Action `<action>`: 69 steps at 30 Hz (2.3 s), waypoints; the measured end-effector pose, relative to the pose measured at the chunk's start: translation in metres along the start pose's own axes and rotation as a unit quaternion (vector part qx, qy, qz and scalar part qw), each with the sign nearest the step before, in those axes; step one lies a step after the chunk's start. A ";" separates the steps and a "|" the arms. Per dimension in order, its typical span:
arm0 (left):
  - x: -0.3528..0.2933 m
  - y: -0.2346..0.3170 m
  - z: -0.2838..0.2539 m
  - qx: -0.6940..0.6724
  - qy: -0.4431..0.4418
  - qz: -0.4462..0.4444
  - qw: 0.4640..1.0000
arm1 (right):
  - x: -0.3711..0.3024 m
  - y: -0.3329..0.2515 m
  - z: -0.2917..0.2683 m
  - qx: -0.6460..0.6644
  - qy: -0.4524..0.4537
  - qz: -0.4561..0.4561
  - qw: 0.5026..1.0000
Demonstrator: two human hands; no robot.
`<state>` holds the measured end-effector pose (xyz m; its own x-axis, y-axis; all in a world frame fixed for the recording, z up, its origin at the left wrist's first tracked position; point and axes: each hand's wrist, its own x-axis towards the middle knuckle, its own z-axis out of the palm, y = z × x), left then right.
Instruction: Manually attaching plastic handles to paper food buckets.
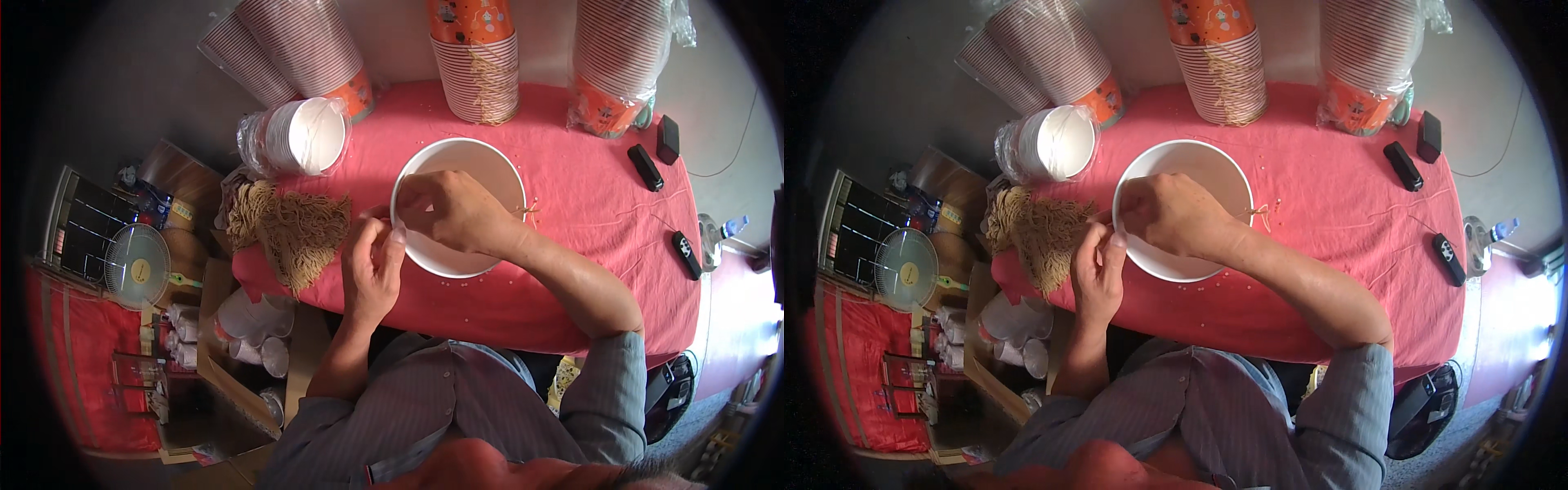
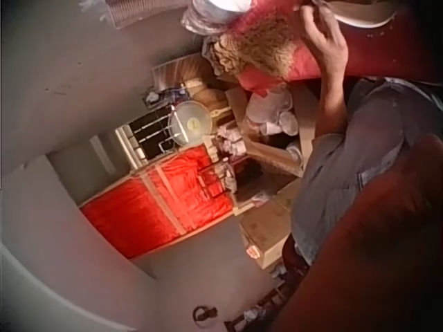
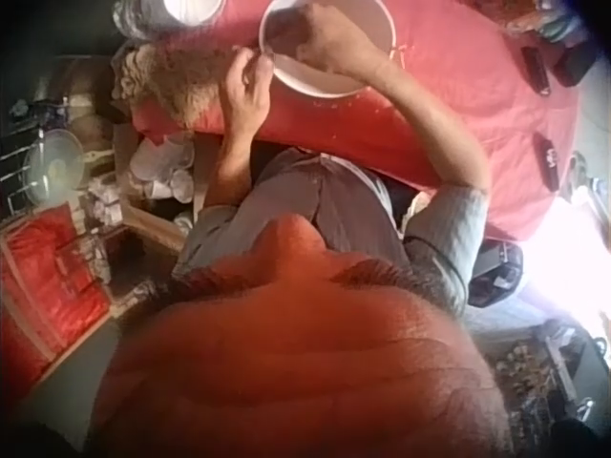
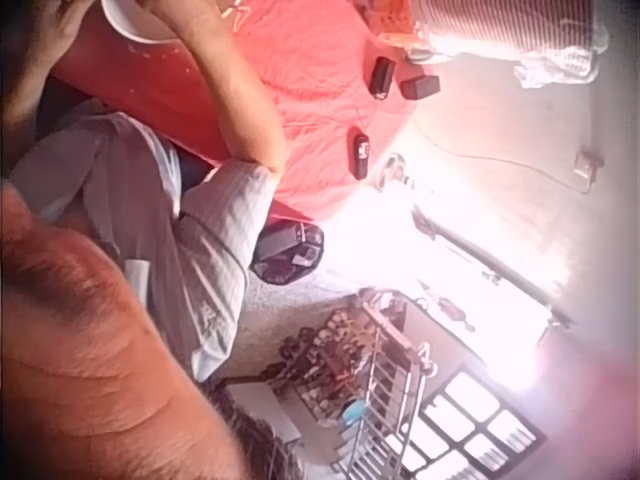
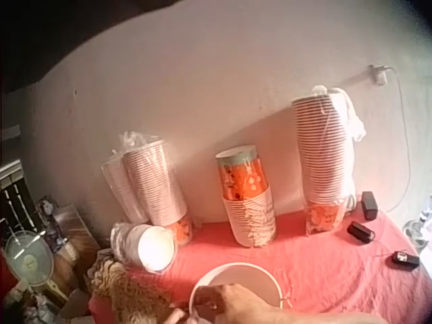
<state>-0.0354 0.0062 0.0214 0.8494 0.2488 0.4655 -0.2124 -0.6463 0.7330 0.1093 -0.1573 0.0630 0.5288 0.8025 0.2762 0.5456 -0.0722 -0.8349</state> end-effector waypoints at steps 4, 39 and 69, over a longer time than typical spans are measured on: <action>0.001 0.011 0.000 -0.050 0.033 -0.051 0.997 | 0.000 0.001 0.000 -0.018 0.012 -0.004 1.000; 0.008 -0.003 -0.003 0.033 0.085 0.020 0.996 | 0.000 0.000 0.006 -0.023 0.019 -0.011 0.999; 0.027 0.024 -0.017 -0.086 0.085 0.074 0.990 | -0.004 -0.018 -0.003 0.141 -0.029 -0.001 0.990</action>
<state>-0.0253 0.0096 0.0598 0.7122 0.2877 0.6403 -0.4206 -0.5554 0.7174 0.0988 -0.1608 0.0783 0.4851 0.8359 0.2568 0.3396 0.0905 -0.9362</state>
